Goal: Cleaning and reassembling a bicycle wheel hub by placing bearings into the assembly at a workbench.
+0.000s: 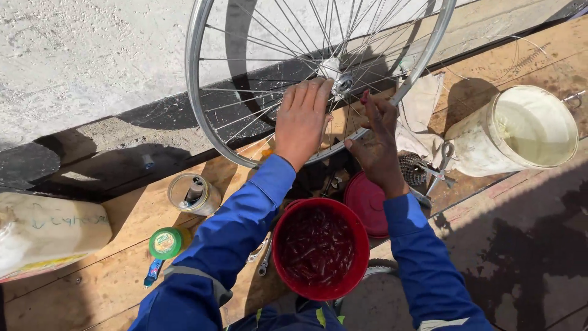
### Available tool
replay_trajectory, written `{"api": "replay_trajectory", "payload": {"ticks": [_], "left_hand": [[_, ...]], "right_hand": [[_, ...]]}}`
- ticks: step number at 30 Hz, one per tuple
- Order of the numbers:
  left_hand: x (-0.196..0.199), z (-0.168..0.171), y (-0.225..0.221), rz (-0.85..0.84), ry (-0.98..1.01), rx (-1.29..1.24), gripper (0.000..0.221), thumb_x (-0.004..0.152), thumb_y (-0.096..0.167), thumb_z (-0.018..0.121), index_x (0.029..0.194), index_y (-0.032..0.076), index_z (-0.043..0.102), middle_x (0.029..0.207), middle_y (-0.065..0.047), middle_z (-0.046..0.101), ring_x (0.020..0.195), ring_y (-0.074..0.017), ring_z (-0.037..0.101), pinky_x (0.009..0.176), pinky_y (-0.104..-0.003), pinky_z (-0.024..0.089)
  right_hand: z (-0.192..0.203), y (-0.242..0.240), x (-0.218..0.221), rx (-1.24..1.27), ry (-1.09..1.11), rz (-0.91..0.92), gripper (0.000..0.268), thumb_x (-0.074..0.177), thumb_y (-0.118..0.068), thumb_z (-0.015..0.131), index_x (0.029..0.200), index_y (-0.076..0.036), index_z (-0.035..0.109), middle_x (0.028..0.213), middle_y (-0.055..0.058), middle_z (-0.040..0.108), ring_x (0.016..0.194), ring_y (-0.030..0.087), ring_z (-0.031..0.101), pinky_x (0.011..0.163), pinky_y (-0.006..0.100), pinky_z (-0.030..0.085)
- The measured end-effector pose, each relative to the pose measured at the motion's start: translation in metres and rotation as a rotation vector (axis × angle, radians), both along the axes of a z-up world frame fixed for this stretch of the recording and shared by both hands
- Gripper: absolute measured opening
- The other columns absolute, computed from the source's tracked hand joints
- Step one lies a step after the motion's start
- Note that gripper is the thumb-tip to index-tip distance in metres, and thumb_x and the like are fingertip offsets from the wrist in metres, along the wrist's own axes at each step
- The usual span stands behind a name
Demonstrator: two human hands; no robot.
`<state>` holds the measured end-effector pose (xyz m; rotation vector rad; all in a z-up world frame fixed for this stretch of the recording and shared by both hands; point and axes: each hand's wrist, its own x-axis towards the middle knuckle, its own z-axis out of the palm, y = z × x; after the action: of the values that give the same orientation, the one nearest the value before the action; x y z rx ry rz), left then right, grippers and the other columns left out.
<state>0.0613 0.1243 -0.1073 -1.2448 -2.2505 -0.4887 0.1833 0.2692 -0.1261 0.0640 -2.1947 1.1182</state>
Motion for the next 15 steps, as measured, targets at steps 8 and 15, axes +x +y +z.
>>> {"api": "replay_trajectory", "payload": {"ticks": [8,15], "left_hand": [[-0.017,-0.017,0.021,0.103,0.067,0.023,0.073,0.08,0.032,0.083,0.138,0.01,0.043,0.1,-0.008,0.056,0.09,-0.022,0.055,0.086,-0.037,0.036],[-0.024,-0.016,0.026,0.1,0.065,0.006,0.072,0.075,0.036,0.086,0.13,0.012,0.045,0.092,-0.006,0.059,0.079,-0.0194,0.056,0.078,-0.037,0.035]], "right_hand": [[-0.011,0.002,-0.019,0.114,0.018,-0.002,0.081,0.087,-0.011,0.071,0.157,-0.023,0.032,0.148,0.009,0.025,0.125,0.031,0.031,0.106,0.051,0.035],[-0.011,-0.002,-0.028,0.291,0.048,-0.137,0.086,0.082,-0.001,0.07,0.157,-0.023,0.033,0.15,0.008,0.021,0.124,0.035,0.03,0.102,0.05,0.036]]}}
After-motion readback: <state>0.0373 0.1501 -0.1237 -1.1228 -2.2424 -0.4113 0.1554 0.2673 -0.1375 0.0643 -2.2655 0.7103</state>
